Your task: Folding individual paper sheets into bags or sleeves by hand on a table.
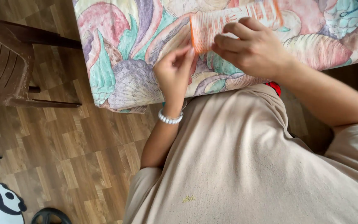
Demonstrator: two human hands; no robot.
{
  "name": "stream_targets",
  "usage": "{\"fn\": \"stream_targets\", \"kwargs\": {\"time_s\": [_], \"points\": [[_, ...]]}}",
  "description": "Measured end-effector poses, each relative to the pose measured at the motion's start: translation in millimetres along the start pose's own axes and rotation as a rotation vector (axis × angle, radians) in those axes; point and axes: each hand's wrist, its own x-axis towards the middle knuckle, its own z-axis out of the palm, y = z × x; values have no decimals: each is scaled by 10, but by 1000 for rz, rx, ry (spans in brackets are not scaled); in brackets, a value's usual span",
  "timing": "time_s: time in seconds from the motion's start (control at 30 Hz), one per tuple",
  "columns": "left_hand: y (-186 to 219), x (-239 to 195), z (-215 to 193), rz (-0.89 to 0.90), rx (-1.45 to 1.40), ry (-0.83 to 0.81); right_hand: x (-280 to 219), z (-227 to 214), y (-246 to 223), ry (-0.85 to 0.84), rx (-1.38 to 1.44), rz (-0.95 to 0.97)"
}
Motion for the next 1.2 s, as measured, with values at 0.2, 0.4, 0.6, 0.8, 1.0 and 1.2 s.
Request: {"fn": "stream_targets", "kwargs": {"time_s": [0.2,0.4,0.6,0.8,1.0,1.2], "points": [[-31,235,-96,481,222,-340,-275,-9,182,-285,158,-199],[-319,400,122,666,715,-839,-482,286,101,-149,296,-29],[-375,409,132,586,875,-954,-654,448,201,-289,379,8],[-324,391,96,602,882,-956,-696,476,174,-277,516,54],[-346,405,81,686,907,-930,-632,438,140,-217,623,152],[-294,414,98,658,964,-947,-442,476,163,-219,729,261]]}}
